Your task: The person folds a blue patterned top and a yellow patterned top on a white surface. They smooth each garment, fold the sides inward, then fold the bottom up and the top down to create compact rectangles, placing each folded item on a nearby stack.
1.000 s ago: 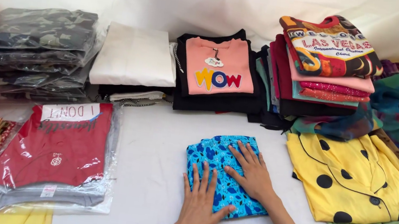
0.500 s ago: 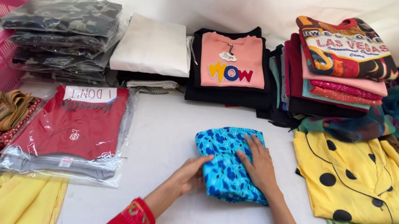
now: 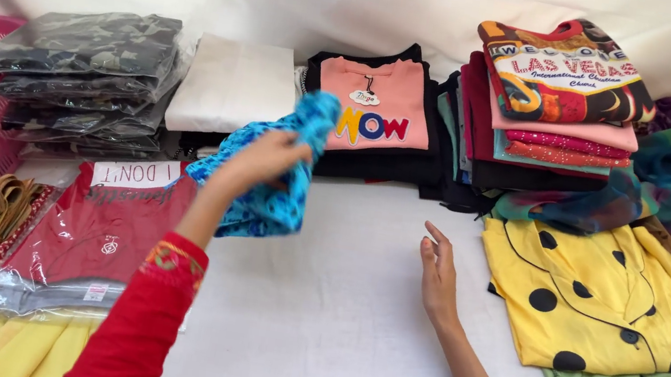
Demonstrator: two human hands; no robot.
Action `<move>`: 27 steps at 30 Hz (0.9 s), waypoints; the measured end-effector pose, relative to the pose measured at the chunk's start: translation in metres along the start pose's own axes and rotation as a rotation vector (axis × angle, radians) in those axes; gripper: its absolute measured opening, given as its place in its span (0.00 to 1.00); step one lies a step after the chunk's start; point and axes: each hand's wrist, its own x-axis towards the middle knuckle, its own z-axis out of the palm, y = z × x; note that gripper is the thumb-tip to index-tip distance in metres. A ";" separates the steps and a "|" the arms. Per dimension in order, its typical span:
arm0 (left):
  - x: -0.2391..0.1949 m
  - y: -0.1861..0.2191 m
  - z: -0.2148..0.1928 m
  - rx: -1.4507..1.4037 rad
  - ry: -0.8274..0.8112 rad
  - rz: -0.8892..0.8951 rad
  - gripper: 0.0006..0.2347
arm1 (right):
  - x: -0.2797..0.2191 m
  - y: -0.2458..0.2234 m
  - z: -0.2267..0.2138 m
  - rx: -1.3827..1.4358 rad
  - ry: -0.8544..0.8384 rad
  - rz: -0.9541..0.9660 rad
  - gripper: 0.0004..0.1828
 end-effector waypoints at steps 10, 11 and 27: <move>-0.095 -0.057 0.182 0.555 -0.082 0.133 0.36 | -0.002 0.007 -0.002 -0.062 -0.035 -0.067 0.31; -0.098 -0.062 0.174 0.550 -0.085 0.133 0.36 | -0.005 0.001 -0.003 -0.067 -0.036 -0.065 0.31; -0.102 -0.163 0.153 0.670 0.431 0.303 0.46 | 0.016 -0.036 0.076 -1.033 -0.643 -0.434 0.34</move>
